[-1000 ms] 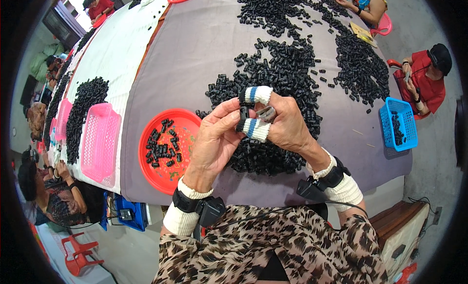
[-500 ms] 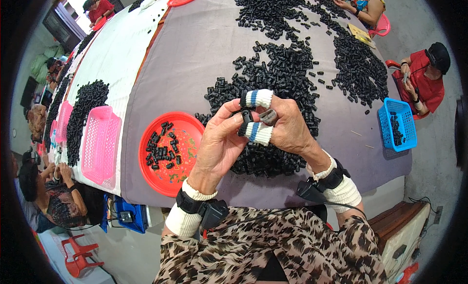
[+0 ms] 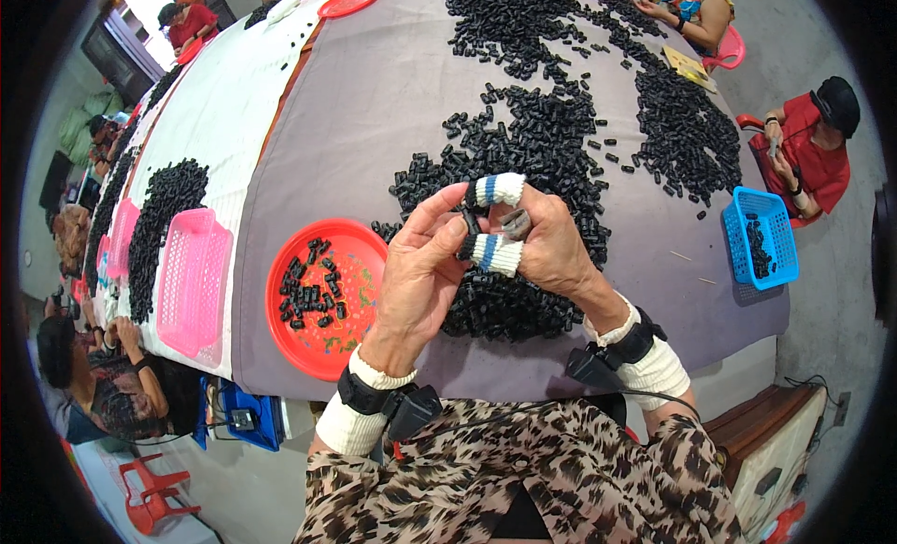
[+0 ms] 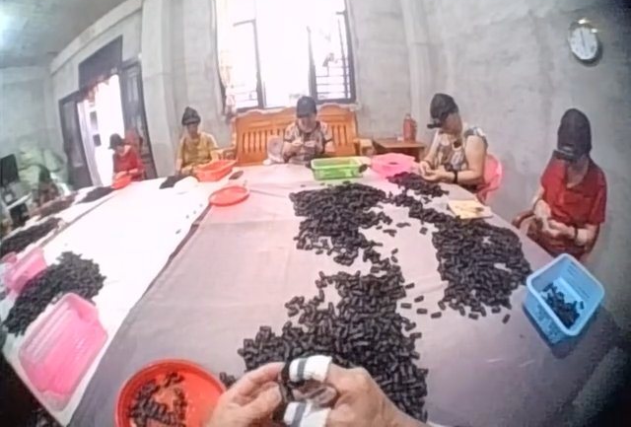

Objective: Manually assembling small black plastic components onto a cloth-wrapped finger fixture.

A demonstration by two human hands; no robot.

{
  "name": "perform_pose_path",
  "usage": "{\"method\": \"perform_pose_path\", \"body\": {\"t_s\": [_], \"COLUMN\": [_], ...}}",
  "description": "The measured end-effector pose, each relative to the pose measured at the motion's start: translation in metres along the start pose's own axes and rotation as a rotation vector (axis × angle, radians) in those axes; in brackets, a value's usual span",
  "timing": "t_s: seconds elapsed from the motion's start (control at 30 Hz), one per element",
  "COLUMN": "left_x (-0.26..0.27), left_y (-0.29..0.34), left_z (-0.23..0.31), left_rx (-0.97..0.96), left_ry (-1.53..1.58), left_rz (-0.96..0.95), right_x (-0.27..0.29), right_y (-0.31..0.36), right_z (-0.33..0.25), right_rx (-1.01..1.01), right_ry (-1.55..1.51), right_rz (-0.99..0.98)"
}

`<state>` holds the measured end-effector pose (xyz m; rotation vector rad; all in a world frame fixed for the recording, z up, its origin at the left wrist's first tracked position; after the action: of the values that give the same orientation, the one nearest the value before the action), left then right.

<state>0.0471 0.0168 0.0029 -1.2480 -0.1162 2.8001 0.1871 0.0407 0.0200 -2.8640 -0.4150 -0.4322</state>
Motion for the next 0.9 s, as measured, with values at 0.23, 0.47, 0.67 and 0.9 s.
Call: {"method": "perform_pose_path", "body": {"t_s": [0.23, 0.47, 0.67, 0.9], "left_x": [0.009, 0.008, 0.013, 0.014], "left_y": [-0.003, -0.001, -0.003, -0.005], "left_z": [0.001, 0.006, 0.010, 0.013], "left_rx": [-0.025, -0.009, -0.010, -0.010], "left_ry": [0.012, 0.053, 0.032, 0.026], "left_rz": [-0.026, -0.013, -0.102, -0.135], "right_x": [0.000, 0.005, 0.005, 0.005], "right_y": [-0.001, -0.009, -0.016, -0.023], "right_z": [-0.006, -0.011, -0.011, -0.012], "right_rx": [-0.055, -0.150, -0.179, -0.142], "right_ry": [-0.019, 0.059, 0.140, 0.218], "right_rz": [0.014, -0.116, -0.271, -0.307]}}
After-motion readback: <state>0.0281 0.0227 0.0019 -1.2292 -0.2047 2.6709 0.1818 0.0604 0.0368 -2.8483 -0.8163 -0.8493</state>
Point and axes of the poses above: each hand's wrist, its own y-axis away from the middle knuckle, its own x-axis out of the back of the hand, z = x × y, the point moved 2 cm from there along -y, towards the middle knuckle, and after that the axes turned 13 degrees about -x, right-handed, at the moved point
